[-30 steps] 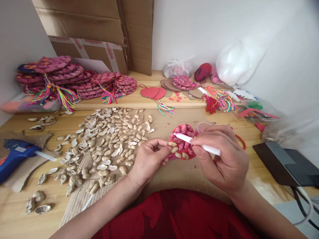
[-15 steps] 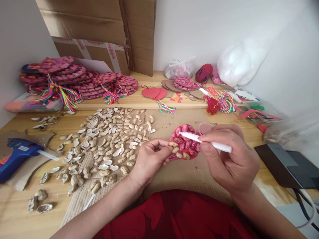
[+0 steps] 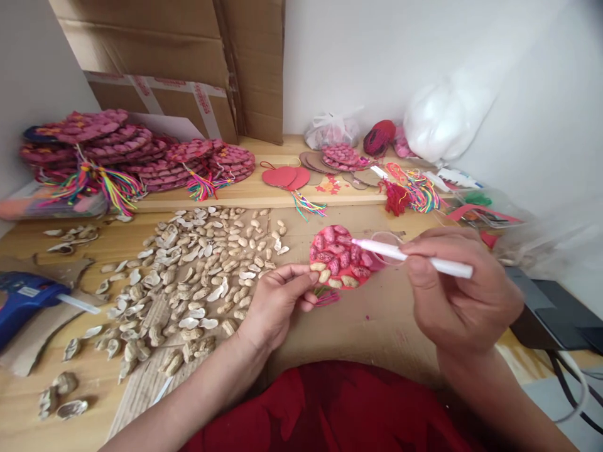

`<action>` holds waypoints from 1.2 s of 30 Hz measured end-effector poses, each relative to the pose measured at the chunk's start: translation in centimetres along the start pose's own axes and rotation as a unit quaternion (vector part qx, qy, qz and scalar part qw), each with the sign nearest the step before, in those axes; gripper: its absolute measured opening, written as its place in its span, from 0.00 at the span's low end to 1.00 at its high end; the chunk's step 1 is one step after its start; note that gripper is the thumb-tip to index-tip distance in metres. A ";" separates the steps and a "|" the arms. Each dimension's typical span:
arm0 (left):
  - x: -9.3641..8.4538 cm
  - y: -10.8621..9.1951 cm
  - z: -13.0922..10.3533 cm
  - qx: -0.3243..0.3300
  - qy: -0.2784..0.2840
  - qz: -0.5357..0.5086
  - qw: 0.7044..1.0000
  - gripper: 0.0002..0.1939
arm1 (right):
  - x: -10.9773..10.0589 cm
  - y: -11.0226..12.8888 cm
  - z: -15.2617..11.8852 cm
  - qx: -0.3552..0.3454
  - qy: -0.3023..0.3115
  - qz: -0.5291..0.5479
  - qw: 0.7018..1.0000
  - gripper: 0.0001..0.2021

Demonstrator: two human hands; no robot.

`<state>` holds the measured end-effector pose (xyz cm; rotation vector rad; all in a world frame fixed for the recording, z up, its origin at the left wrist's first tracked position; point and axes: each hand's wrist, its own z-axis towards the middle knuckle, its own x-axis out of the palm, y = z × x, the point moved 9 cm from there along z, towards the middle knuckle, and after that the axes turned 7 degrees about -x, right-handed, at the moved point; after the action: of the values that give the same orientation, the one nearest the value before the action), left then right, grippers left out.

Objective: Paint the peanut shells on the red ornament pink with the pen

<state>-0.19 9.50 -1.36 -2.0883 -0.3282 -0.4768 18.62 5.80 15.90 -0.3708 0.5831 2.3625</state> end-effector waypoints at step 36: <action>-0.2 -0.1 0.1 0.011 -0.002 -0.052 0.999 0.14 | 1.3 -9.5 -2.3 0.108 0.187 -0.187 0.958 0.11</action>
<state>-0.35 9.60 -1.43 -2.0590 -0.4432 -0.5283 24.25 11.75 10.50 -0.7651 0.8554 1.8528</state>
